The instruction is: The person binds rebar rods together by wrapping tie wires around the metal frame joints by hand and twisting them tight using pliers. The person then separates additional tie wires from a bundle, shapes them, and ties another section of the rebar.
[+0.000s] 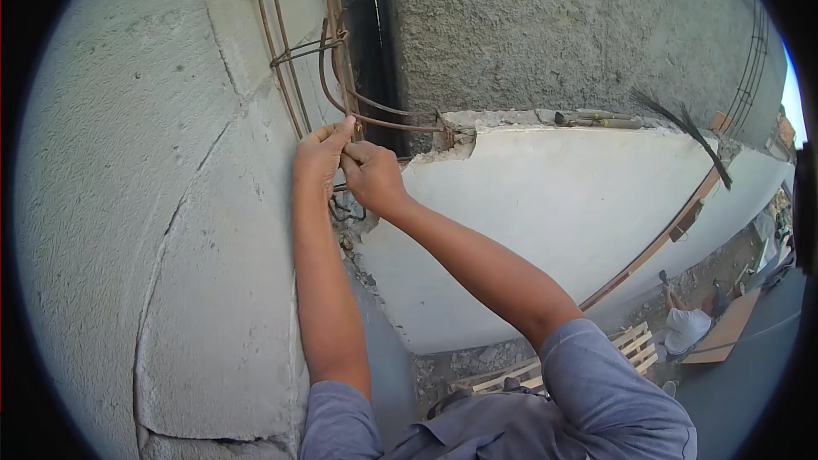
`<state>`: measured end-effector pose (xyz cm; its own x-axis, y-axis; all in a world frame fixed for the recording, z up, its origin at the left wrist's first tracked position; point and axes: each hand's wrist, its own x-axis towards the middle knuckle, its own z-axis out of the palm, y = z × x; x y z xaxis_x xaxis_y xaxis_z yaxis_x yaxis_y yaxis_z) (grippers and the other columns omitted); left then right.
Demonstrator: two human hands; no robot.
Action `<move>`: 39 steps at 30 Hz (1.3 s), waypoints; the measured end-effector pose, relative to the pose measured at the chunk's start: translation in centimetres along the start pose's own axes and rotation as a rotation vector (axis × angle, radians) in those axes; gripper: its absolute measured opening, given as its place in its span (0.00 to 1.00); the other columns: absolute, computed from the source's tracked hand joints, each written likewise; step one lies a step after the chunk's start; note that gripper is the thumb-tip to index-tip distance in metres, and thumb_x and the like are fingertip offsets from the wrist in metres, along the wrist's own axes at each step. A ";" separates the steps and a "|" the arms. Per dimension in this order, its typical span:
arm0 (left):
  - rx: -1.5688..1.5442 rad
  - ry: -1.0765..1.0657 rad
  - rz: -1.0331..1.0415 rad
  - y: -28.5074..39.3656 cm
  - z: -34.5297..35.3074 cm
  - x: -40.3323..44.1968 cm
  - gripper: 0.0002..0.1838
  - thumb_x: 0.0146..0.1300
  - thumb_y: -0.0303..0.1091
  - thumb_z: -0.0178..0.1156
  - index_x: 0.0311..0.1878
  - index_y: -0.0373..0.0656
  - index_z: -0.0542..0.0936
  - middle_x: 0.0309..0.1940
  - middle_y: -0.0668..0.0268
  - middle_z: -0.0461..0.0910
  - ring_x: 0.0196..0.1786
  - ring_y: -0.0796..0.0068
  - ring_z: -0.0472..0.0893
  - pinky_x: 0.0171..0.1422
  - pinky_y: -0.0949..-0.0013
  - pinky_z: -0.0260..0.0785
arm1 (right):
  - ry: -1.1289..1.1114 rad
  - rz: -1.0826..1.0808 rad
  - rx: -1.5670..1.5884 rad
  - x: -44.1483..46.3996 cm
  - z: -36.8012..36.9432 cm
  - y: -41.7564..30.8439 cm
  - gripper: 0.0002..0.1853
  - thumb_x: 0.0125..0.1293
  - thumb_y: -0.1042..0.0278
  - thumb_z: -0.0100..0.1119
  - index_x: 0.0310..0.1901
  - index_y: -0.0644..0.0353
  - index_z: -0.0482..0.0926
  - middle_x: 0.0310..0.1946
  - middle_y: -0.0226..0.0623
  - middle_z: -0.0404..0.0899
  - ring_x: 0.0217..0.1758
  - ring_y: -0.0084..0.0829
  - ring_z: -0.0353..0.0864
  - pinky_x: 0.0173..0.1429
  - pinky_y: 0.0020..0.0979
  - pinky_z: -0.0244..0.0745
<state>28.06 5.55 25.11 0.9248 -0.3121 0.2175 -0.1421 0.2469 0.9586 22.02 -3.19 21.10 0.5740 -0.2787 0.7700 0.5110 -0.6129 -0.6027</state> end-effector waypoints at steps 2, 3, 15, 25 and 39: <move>0.002 -0.019 -0.036 0.5 -0.1 -0.4 0.18 0.61 0.42 0.73 0.43 0.36 0.83 0.27 0.69 0.79 0.25 0.81 0.76 0.29 0.77 0.68 | -0.007 -0.219 0.050 -1.3 0.6 -0.2 0.07 0.62 0.73 0.58 0.37 0.63 0.85 0.29 0.54 0.80 0.34 0.54 0.81 0.42 0.49 0.73; 0.038 -0.015 -0.039 0.4 -0.2 0.0 0.18 0.61 0.42 0.73 0.42 0.36 0.83 0.26 0.71 0.78 0.25 0.82 0.75 0.28 0.78 0.68 | -0.136 -0.137 -0.022 -1.4 -0.8 -1.0 0.07 0.62 0.73 0.58 0.38 0.63 0.85 0.30 0.54 0.81 0.34 0.54 0.81 0.42 0.49 0.73; 0.079 -0.064 -0.289 2.5 0.5 -0.7 0.12 0.66 0.43 0.68 0.37 0.45 0.84 0.24 0.77 0.73 0.25 0.83 0.70 0.31 0.75 0.68 | -0.508 0.001 -1.076 3.6 -39.5 -1.4 0.42 0.53 0.75 0.66 0.73 0.49 0.66 0.72 0.49 0.66 0.75 0.51 0.64 0.77 0.46 0.60; 1.404 -0.116 -0.095 4.4 1.2 5.0 0.18 0.67 0.45 0.65 0.46 0.38 0.84 0.29 0.57 0.82 0.32 0.60 0.82 0.36 0.62 0.74 | -0.697 0.177 -0.939 5.2 -47.3 3.9 0.35 0.48 0.76 0.70 0.63 0.57 0.77 0.53 0.47 0.79 0.57 0.48 0.78 0.63 0.41 0.72; 1.194 0.029 0.244 5.5 -0.2 -1.5 0.14 0.64 0.36 0.62 0.45 0.37 0.87 0.29 0.58 0.86 0.33 0.70 0.84 0.44 0.64 0.75 | -0.663 0.625 0.051 -7.8 -34.9 -3.9 0.18 0.71 0.69 0.57 0.59 0.67 0.75 0.30 0.33 0.81 0.32 0.24 0.80 0.34 0.30 0.74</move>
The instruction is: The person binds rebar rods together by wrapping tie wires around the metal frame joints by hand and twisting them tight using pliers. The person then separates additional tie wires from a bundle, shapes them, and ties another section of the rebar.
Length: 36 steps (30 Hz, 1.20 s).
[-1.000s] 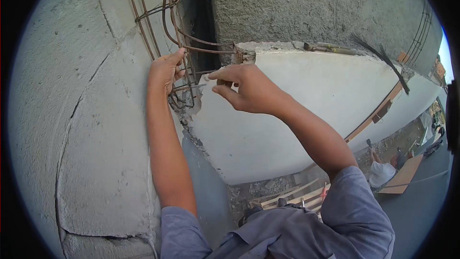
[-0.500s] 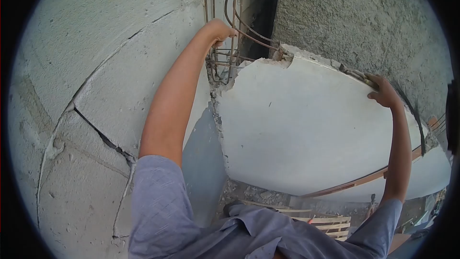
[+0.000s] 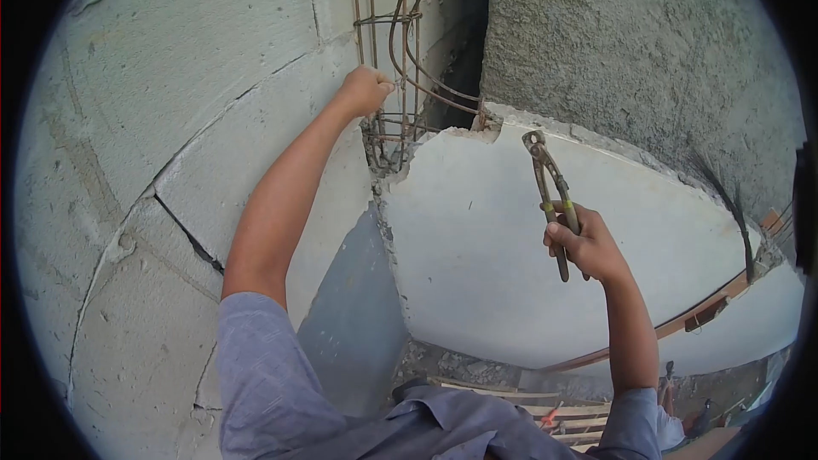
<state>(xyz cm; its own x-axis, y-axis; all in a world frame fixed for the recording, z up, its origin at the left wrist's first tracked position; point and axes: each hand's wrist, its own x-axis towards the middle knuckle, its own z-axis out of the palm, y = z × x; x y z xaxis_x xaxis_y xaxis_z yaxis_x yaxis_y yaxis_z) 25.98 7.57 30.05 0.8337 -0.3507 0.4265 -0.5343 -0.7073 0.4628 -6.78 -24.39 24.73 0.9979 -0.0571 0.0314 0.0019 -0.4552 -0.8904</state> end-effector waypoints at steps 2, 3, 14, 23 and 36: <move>0.050 0.007 0.003 0.5 -0.7 -0.5 0.14 0.63 0.36 0.63 0.45 0.38 0.87 0.31 0.57 0.87 0.34 0.67 0.85 0.45 0.64 0.75 | -0.182 0.102 0.156 1.5 4.3 -1.0 0.23 0.72 0.68 0.56 0.65 0.66 0.70 0.34 0.36 0.82 0.36 0.28 0.84 0.35 0.30 0.77; 0.054 0.035 0.020 0.3 -0.4 -0.7 0.13 0.63 0.36 0.63 0.45 0.38 0.87 0.32 0.56 0.87 0.35 0.65 0.85 0.46 0.64 0.76 | -0.223 0.074 0.233 2.6 6.4 -0.8 0.24 0.72 0.68 0.56 0.67 0.65 0.68 0.36 0.38 0.82 0.38 0.30 0.85 0.35 0.30 0.79; 0.184 0.129 0.162 0.8 0.0 -1.8 0.11 0.59 0.32 0.60 0.42 0.42 0.88 0.36 0.49 0.85 0.42 0.48 0.85 0.51 0.55 0.76 | -0.193 0.023 0.503 14.0 17.1 -4.4 0.34 0.71 0.73 0.54 0.76 0.53 0.55 0.47 0.40 0.74 0.46 0.37 0.81 0.46 0.43 0.87; 0.306 0.041 0.174 1.8 -0.7 -2.0 0.12 0.58 0.30 0.61 0.43 0.42 0.87 0.37 0.48 0.85 0.43 0.48 0.85 0.52 0.54 0.76 | -0.026 0.021 0.331 15.7 20.3 -6.0 0.39 0.69 0.72 0.58 0.78 0.55 0.51 0.52 0.45 0.74 0.56 0.38 0.75 0.51 0.38 0.81; 0.252 0.059 0.101 2.0 -0.3 -2.3 0.11 0.56 0.32 0.64 0.41 0.41 0.88 0.37 0.50 0.86 0.43 0.51 0.86 0.53 0.56 0.77 | 0.157 -0.142 0.391 17.8 22.4 -5.5 0.41 0.66 0.71 0.59 0.78 0.61 0.52 0.67 0.55 0.71 0.70 0.47 0.70 0.72 0.36 0.62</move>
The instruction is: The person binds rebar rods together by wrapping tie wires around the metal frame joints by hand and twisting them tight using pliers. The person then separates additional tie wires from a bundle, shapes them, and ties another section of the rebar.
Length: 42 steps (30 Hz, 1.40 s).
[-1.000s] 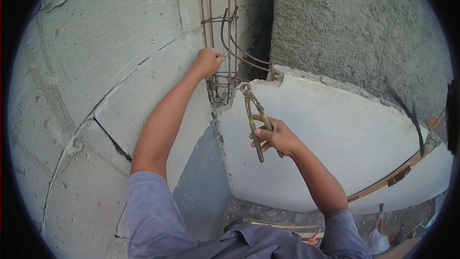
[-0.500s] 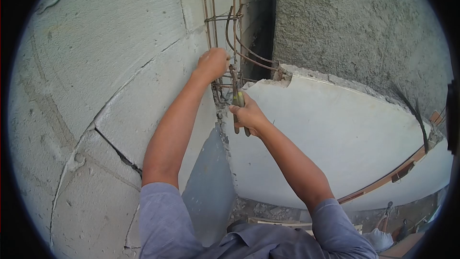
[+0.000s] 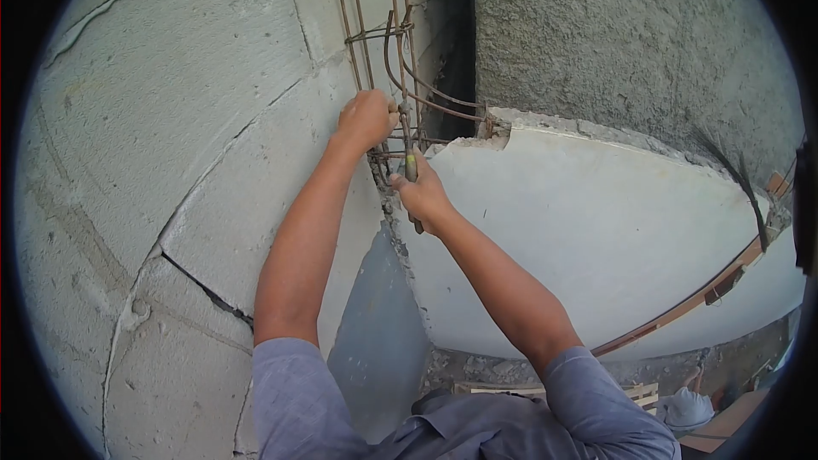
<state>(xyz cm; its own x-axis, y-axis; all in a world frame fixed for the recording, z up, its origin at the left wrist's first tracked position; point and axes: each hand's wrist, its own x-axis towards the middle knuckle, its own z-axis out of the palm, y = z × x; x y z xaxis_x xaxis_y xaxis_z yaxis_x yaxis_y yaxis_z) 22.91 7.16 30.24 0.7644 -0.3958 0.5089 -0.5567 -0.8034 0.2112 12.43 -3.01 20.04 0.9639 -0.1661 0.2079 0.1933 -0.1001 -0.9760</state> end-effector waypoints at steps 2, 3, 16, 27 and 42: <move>-0.010 -0.015 -0.014 0.1 -0.1 -0.1 0.10 0.55 0.33 0.64 0.39 0.43 0.88 0.37 0.49 0.86 0.44 0.49 0.85 0.53 0.54 0.77 | -0.013 0.018 0.016 0.8 -0.1 -0.2 0.41 0.67 0.71 0.59 0.78 0.61 0.51 0.67 0.55 0.71 0.70 0.48 0.70 0.72 0.36 0.62; -0.015 -0.019 -0.019 0.2 -0.2 -0.1 0.09 0.55 0.33 0.64 0.38 0.44 0.89 0.36 0.49 0.85 0.44 0.48 0.85 0.53 0.53 0.76 | -0.017 0.028 -0.010 1.2 -0.1 -0.2 0.41 0.67 0.71 0.59 0.78 0.60 0.51 0.67 0.55 0.71 0.70 0.48 0.70 0.72 0.36 0.63; -0.429 -0.441 -0.361 1.3 -3.1 -0.1 0.28 0.66 0.52 0.63 0.47 0.29 0.83 0.34 0.55 0.86 0.35 0.63 0.86 0.44 0.62 0.78 | -0.452 0.281 0.784 1.8 -3.0 -0.5 0.17 0.74 0.53 0.57 0.49 0.59 0.74 0.31 0.31 0.79 0.33 0.27 0.81 0.37 0.34 0.80; -0.112 -0.483 -0.085 0.9 4.7 -1.6 0.18 0.70 0.39 0.55 0.40 0.30 0.82 0.31 0.49 0.84 0.33 0.55 0.86 0.41 0.58 0.78 | -0.338 0.246 0.503 -0.9 1.7 2.6 0.15 0.60 0.72 0.64 0.47 0.60 0.72 0.32 0.34 0.74 0.34 0.26 0.76 0.37 0.32 0.74; -0.589 -0.369 -0.374 2.2 4.7 -3.6 0.23 0.73 0.48 0.55 0.37 0.33 0.79 0.25 0.58 0.82 0.26 0.67 0.83 0.31 0.62 0.75 | -0.102 -0.014 0.431 -0.1 2.8 5.3 0.12 0.72 0.64 0.57 0.49 0.65 0.74 0.34 0.38 0.78 0.36 0.32 0.79 0.40 0.31 0.72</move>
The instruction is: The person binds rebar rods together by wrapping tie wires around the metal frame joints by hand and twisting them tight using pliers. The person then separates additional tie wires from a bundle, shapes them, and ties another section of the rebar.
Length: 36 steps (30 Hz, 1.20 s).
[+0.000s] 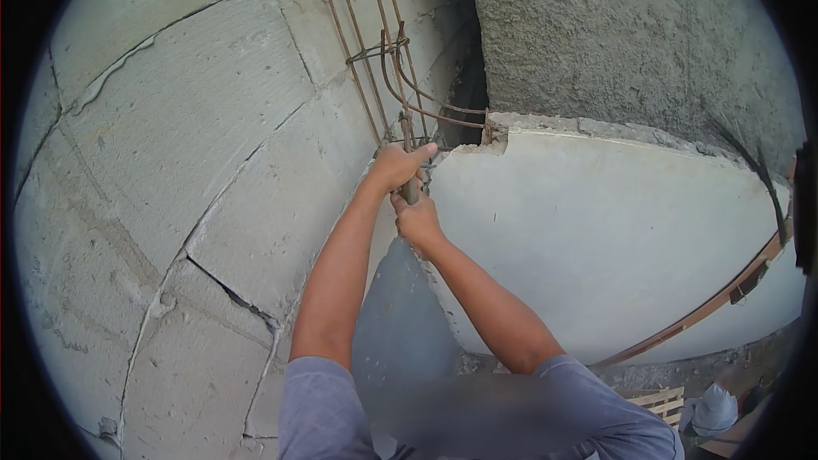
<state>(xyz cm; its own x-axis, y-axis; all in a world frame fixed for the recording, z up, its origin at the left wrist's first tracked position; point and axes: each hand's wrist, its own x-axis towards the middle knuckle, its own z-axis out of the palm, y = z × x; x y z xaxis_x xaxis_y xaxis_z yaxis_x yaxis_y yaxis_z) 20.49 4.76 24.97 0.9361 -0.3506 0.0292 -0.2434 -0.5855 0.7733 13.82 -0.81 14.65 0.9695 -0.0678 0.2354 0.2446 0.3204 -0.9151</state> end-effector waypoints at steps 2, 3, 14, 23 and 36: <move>-0.534 -0.194 -0.108 1.4 -1.6 -1.6 0.21 0.73 0.49 0.56 0.42 0.35 0.77 0.29 0.59 0.82 0.30 0.68 0.83 0.33 0.62 0.76 | -0.351 0.255 0.636 -1.3 -1.7 -4.2 0.14 0.73 0.58 0.58 0.47 0.62 0.74 0.30 0.36 0.75 0.34 0.30 0.78 0.35 0.30 0.71; -0.799 -0.302 -0.172 1.8 -2.0 -2.2 0.20 0.73 0.49 0.57 0.45 0.37 0.76 0.31 0.59 0.82 0.32 0.68 0.83 0.34 0.62 0.77 | -0.564 0.403 1.033 -2.1 -2.2 -5.5 0.16 0.73 0.55 0.58 0.46 0.60 0.75 0.29 0.34 0.74 0.32 0.28 0.77 0.34 0.30 0.70; 0.380 0.154 -0.163 2.2 0.5 -0.3 0.18 0.69 0.43 0.58 0.39 0.35 0.84 0.35 0.50 0.84 0.39 0.58 0.86 0.46 0.56 0.79 | -0.093 0.277 0.227 -3.0 2.8 -4.7 0.12 0.69 0.64 0.59 0.48 0.61 0.75 0.38 0.35 0.78 0.37 0.29 0.78 0.42 0.40 0.78; -0.664 -0.243 -0.267 2.4 -2.3 -1.0 0.22 0.72 0.46 0.56 0.47 0.32 0.77 0.31 0.55 0.80 0.35 0.61 0.83 0.42 0.55 0.77 | -0.578 0.383 1.028 -2.2 -1.0 -3.2 0.16 0.69 0.50 0.63 0.45 0.53 0.75 0.35 0.28 0.76 0.33 0.25 0.74 0.30 0.25 0.72; 0.813 0.106 -0.024 -2.7 -0.1 4.8 0.24 0.68 0.46 0.58 0.49 0.29 0.82 0.48 0.35 0.81 0.49 0.41 0.84 0.57 0.53 0.76 | -0.060 0.384 0.455 -0.7 4.1 -1.8 0.10 0.71 0.65 0.58 0.50 0.57 0.75 0.38 0.34 0.76 0.40 0.29 0.78 0.42 0.35 0.75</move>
<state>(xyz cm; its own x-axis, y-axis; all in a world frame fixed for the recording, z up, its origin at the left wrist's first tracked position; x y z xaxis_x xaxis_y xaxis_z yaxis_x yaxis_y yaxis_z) 25.71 4.71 23.13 0.9524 -0.2846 0.1095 -0.2935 -0.9530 0.0754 12.62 2.53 17.44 0.9819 0.1816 -0.0542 -0.1658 0.6847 -0.7097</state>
